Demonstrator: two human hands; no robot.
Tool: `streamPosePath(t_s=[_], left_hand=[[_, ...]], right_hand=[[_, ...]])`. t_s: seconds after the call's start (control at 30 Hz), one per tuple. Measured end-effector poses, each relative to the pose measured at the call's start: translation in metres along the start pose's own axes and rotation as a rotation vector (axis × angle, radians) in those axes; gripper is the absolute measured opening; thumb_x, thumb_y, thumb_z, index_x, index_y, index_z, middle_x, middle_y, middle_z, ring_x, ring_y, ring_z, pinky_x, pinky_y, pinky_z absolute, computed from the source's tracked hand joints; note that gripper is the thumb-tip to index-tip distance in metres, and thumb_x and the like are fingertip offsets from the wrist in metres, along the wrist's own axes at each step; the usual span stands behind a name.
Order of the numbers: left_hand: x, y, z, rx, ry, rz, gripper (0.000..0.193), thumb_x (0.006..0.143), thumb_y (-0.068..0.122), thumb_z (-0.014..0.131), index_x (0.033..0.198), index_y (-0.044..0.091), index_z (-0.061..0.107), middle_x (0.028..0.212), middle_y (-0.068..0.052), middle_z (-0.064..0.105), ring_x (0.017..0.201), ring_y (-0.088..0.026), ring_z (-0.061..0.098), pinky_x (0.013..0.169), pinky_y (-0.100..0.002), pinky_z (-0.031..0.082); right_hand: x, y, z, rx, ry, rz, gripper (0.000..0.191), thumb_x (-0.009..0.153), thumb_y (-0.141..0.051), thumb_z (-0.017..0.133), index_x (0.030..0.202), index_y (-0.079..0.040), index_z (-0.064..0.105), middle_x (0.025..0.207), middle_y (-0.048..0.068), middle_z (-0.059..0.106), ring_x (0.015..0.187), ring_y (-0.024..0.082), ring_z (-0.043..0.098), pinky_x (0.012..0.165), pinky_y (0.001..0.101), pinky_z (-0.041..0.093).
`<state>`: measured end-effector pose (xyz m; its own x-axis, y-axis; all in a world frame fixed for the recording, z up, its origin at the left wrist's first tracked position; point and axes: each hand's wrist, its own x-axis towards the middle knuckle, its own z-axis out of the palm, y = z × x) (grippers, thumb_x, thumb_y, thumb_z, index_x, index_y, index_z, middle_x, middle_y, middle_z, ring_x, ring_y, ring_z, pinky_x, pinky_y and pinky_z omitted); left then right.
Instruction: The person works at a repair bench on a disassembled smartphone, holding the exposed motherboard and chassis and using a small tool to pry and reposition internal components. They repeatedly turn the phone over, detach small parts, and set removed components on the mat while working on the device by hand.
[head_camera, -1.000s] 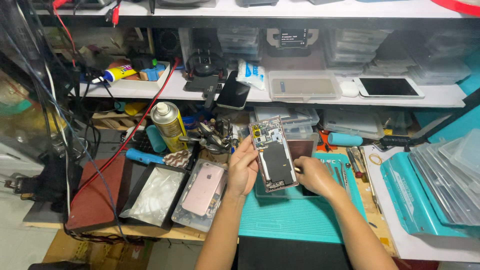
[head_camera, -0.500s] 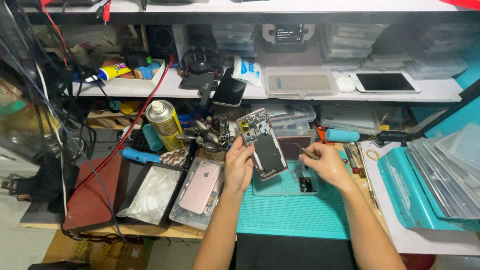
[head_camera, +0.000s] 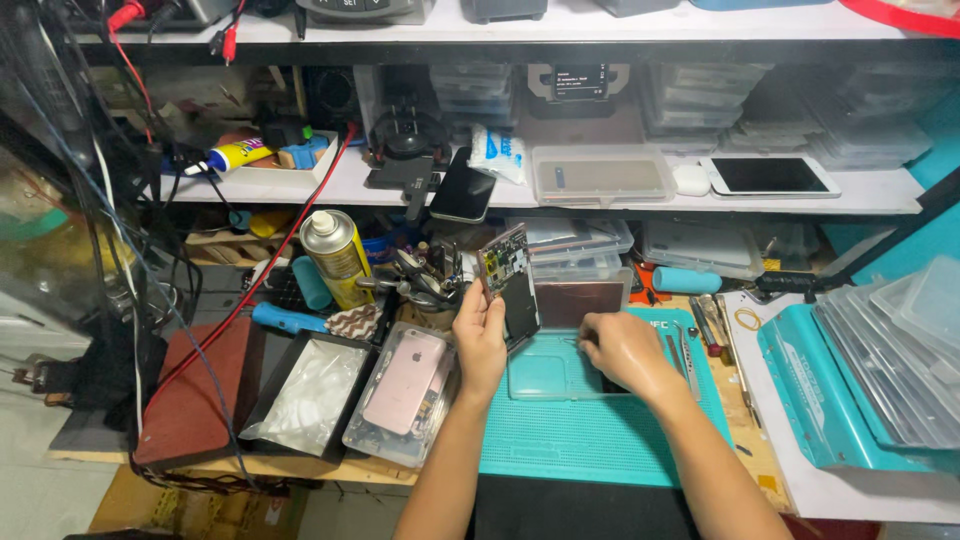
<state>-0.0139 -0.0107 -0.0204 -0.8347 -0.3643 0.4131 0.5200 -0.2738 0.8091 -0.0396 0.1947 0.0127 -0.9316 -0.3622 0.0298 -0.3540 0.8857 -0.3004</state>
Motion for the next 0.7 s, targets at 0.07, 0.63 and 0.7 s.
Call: streamPosePath(t_s=[0.07, 0.63, 0.7], left_hand=[[0.001, 0.007, 0.003, -0.029, 0.007, 0.011, 0.038, 0.103, -0.005, 0.047, 0.140, -0.008, 0.051, 0.126, -0.010, 0.068, 0.113, -0.011, 0.063, 0.097, -0.022, 0.048], [-0.006, -0.003, 0.010, -0.223, -0.220, -0.394, 0.027, 0.098, -0.005, 0.056, 0.121, -0.006, 0.070, 0.101, -0.012, 0.075, 0.083, -0.012, 0.071, 0.073, -0.024, 0.058], [-0.007, -0.001, 0.011, -0.326, -0.238, -0.453, 0.026, 0.095, -0.005, 0.061, 0.120, -0.005, 0.069, 0.100, -0.014, 0.074, 0.082, -0.014, 0.072, 0.072, -0.026, 0.059]], right_hand=[[0.002, -0.005, 0.000, -0.008, 0.000, -0.013, 0.017, 0.082, -0.023, 0.074, 0.096, -0.013, 0.078, 0.089, 0.011, 0.077, 0.089, 0.034, 0.071, 0.080, 0.0473, 0.055], [-0.030, -0.014, -0.053, 0.553, 0.298, -0.118, 0.018, 0.081, -0.016, 0.079, 0.095, -0.005, 0.080, 0.078, 0.004, 0.075, 0.064, 0.011, 0.063, 0.059, 0.0271, 0.049], [-0.026, -0.019, -0.049, 0.595, 0.329, -0.190, 0.017, 0.081, -0.014, 0.079, 0.096, -0.005, 0.079, 0.079, 0.002, 0.075, 0.066, 0.009, 0.065, 0.060, 0.0250, 0.051]])
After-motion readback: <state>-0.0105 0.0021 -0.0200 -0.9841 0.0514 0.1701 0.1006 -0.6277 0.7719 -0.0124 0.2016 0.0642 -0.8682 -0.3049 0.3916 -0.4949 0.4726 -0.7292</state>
